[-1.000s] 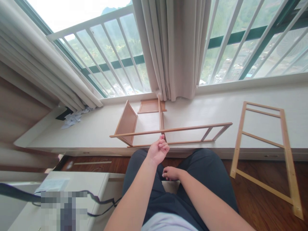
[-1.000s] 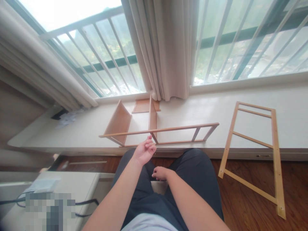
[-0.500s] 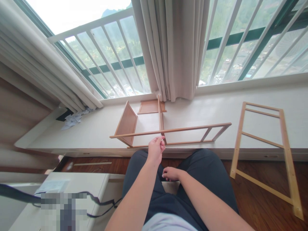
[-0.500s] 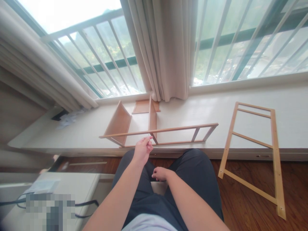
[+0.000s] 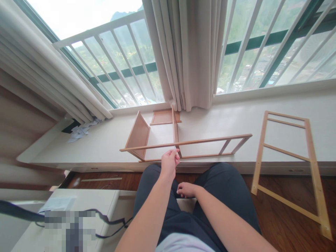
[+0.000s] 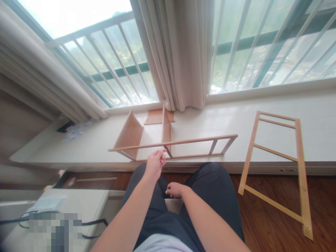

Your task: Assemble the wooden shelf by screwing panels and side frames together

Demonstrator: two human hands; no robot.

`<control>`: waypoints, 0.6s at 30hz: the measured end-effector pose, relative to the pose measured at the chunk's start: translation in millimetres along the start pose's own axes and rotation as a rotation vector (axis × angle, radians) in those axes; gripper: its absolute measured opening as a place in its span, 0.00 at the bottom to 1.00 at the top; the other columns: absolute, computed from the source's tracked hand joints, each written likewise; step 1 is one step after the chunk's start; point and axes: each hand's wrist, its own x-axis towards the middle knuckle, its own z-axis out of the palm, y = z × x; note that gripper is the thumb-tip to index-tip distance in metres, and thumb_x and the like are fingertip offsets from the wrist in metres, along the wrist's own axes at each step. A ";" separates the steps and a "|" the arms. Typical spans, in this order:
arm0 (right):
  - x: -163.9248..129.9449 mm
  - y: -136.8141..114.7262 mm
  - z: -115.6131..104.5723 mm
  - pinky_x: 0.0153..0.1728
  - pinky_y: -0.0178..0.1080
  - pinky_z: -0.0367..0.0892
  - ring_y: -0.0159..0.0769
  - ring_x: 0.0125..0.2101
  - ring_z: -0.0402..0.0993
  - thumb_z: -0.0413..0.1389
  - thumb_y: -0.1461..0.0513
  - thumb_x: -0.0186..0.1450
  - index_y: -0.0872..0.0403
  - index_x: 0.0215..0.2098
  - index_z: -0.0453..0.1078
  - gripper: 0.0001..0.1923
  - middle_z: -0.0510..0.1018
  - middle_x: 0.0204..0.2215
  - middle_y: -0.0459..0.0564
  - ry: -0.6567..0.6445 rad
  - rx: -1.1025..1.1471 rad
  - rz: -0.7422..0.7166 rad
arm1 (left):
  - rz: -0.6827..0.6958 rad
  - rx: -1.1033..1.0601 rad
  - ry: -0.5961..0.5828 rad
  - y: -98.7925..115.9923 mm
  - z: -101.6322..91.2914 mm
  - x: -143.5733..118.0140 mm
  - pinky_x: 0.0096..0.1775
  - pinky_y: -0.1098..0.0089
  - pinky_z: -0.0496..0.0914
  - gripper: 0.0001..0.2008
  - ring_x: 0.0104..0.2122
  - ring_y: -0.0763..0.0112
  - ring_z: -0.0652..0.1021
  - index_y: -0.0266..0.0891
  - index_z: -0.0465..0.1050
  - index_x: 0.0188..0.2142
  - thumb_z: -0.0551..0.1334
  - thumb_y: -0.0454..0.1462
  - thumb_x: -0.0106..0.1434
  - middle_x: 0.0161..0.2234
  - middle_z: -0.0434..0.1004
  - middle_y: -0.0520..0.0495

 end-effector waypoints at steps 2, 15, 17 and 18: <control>-0.9 -0.7 -0.3 0.25 0.32 0.63 0.29 0.20 0.68 0.55 0.61 0.64 0.55 0.39 0.75 0.09 0.77 0.26 0.46 0.002 0.002 0.002 | 0.009 0.026 0.009 0.5 0.2 -0.4 0.21 0.81 0.54 0.16 0.17 0.85 0.62 0.30 0.76 0.34 0.72 0.42 0.51 0.18 0.67 0.54; -8.5 -3.6 0.8 0.24 0.32 0.62 0.29 0.20 0.67 0.55 0.62 0.64 0.55 0.38 0.75 0.08 0.76 0.25 0.46 0.038 -0.010 0.020 | -0.192 -0.098 -0.104 8.7 -5.4 -5.3 0.21 0.81 0.57 0.15 0.16 0.86 0.62 0.30 0.75 0.35 0.72 0.37 0.49 0.20 0.67 0.55; -14.7 -7.9 0.6 0.26 0.32 0.62 0.30 0.21 0.68 0.56 0.62 0.63 0.55 0.38 0.76 0.08 0.77 0.26 0.46 0.072 -0.041 0.019 | -0.195 -0.146 -0.111 8.8 -8.8 -9.5 0.21 0.81 0.58 0.15 0.17 0.86 0.62 0.31 0.75 0.36 0.72 0.36 0.50 0.20 0.68 0.54; -19.5 -11.1 0.3 0.27 0.32 0.63 0.31 0.23 0.70 0.57 0.63 0.62 0.55 0.37 0.76 0.07 0.77 0.27 0.47 0.106 -0.068 0.002 | -0.184 -0.165 -0.110 8.6 -12.5 -12.2 0.22 0.81 0.58 0.15 0.17 0.86 0.63 0.31 0.75 0.36 0.72 0.36 0.50 0.21 0.68 0.54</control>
